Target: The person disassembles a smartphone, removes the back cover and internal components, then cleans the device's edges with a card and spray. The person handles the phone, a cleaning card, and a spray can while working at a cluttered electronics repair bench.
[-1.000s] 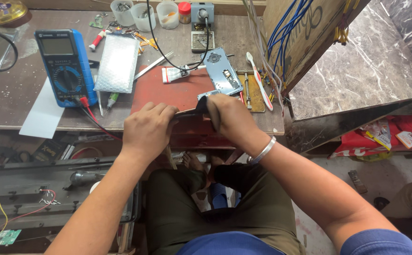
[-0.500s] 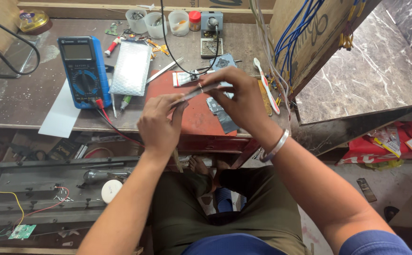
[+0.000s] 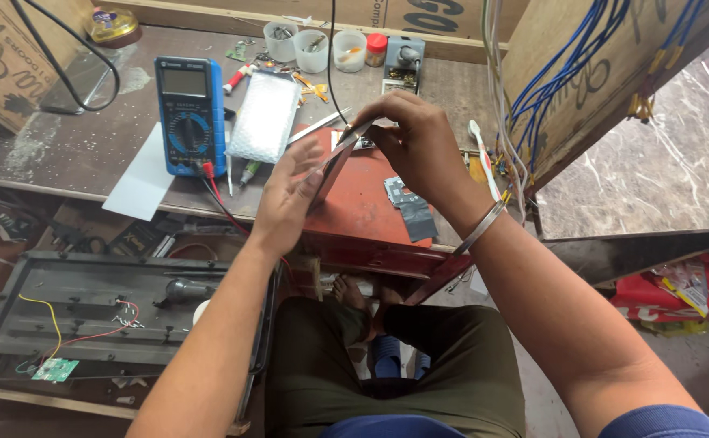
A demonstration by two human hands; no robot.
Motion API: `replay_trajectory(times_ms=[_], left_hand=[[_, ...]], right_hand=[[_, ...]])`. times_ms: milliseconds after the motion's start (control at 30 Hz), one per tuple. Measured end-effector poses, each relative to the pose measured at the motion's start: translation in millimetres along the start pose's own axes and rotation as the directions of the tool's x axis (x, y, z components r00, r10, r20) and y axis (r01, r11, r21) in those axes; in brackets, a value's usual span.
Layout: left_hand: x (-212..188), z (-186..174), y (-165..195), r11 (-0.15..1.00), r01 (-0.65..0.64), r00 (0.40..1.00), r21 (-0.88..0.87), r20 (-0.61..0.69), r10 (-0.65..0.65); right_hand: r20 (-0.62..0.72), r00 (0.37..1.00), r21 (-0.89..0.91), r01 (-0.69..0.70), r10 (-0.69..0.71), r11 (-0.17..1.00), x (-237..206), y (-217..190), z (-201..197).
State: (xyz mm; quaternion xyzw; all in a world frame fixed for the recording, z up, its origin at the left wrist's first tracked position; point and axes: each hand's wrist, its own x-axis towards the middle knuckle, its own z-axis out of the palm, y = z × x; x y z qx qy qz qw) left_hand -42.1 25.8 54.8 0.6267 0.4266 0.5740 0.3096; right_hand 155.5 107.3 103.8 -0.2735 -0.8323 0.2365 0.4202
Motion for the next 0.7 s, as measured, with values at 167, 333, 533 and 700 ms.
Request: replay_trajectory(times_ms=[167,333,533,700], left_hand=[[23,-5,1,0.932,0.086,0.978,-0.353,0.21,-0.011],[30,-1,-1,0.944,0.041,0.946,-0.327,0.316,0.068],[24,-3,-6,0.897,-0.016,0.947,-0.442,0.282,0.156],[25,4,-5,0.867,-0.017,0.967,-0.498,0.212,0.141]], right_hand=[[0.018,0.998,0.07,0.061,-0.063,0.996,4,2,4],[0.051,0.993,0.171,0.1,-0.11,0.98,1,4,-1],[0.102,0.983,0.099,0.144,-0.154,0.985,5,-1,-3],[0.118,0.965,0.06,0.231,-0.236,0.971,12,-11,-7]])
